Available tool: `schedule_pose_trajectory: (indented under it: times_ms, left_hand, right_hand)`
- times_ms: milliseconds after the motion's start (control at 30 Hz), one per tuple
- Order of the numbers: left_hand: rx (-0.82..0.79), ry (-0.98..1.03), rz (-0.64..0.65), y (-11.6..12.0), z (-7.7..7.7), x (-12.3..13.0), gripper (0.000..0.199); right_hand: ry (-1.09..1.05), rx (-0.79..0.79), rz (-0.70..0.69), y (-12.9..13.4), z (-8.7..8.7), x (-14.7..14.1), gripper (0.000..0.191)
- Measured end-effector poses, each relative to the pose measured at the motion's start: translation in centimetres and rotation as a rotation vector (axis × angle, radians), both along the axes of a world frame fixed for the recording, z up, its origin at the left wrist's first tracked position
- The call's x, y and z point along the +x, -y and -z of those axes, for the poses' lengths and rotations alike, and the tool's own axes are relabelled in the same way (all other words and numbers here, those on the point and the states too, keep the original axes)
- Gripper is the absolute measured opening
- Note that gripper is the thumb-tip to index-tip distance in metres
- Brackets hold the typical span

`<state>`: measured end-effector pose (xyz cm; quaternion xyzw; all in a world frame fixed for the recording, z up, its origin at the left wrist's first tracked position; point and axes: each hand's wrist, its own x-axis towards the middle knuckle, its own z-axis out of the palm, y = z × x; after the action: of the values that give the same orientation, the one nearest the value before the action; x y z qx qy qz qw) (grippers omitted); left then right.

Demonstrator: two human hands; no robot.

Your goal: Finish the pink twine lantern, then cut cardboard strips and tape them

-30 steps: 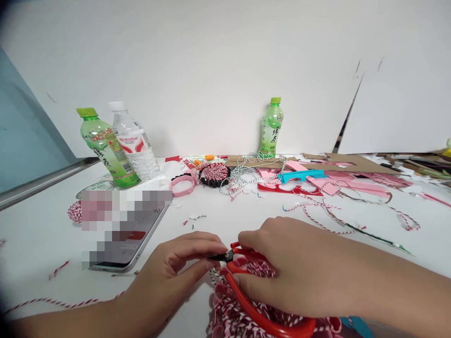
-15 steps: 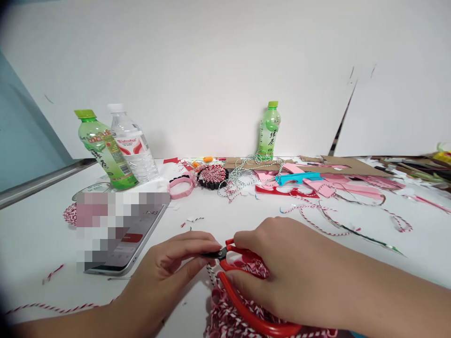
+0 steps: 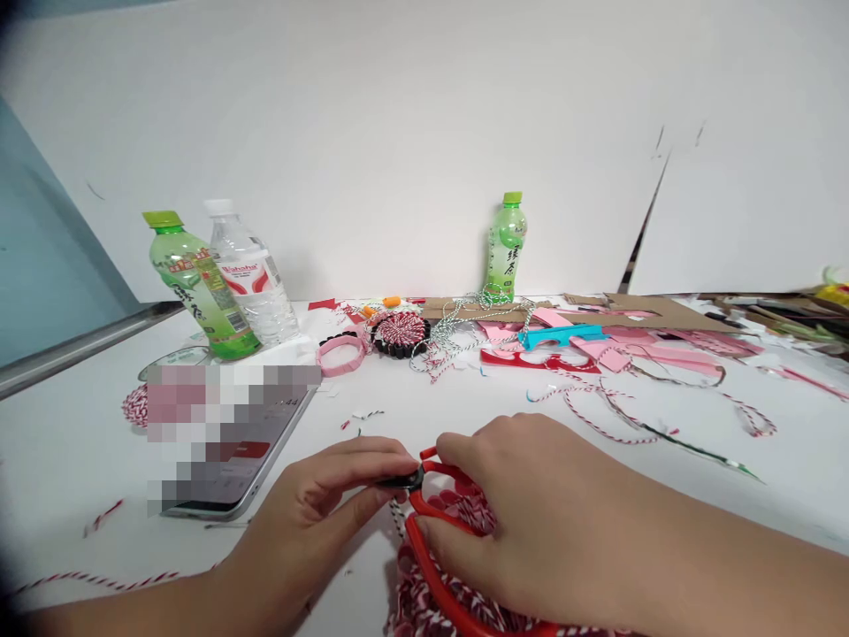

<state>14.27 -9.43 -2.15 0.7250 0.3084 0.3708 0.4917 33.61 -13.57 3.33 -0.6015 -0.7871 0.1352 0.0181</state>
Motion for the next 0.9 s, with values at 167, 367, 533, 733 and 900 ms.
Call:
schedule_pose_trajectory:
  times_ms: [167, 367, 533, 733, 900]
  left_hand:
    - [-0.006, -0.002, -0.001, 0.1, 0.0, 0.0, 0.041]
    - [-0.02, -0.011, 0.011, 0.1, 0.0, 0.1, 0.043]
    - [-0.017, -0.006, -0.002, 0.0, 0.1, 0.1, 0.042]
    - [-0.021, 0.002, 0.011, 0.0, 0.0, 0.1, 0.044]
    - [-0.023, 0.005, 0.01, -0.1, 0.1, 0.0, 0.045]
  right_hand:
    - [-0.031, -0.028, -0.009, 0.1, 0.5, 0.4, 0.028]
    - [-0.021, 0.026, -0.023, -0.1, 1.1, 0.5, 0.028]
    - [-0.007, 0.071, -0.013, 0.0, 1.2, 0.5, 0.029]
    - [-0.06, 0.048, -0.042, -0.1, 1.4, 0.6, 0.029]
    - [0.001, 0.098, -0.03, -0.2, 1.7, 0.8, 0.03]
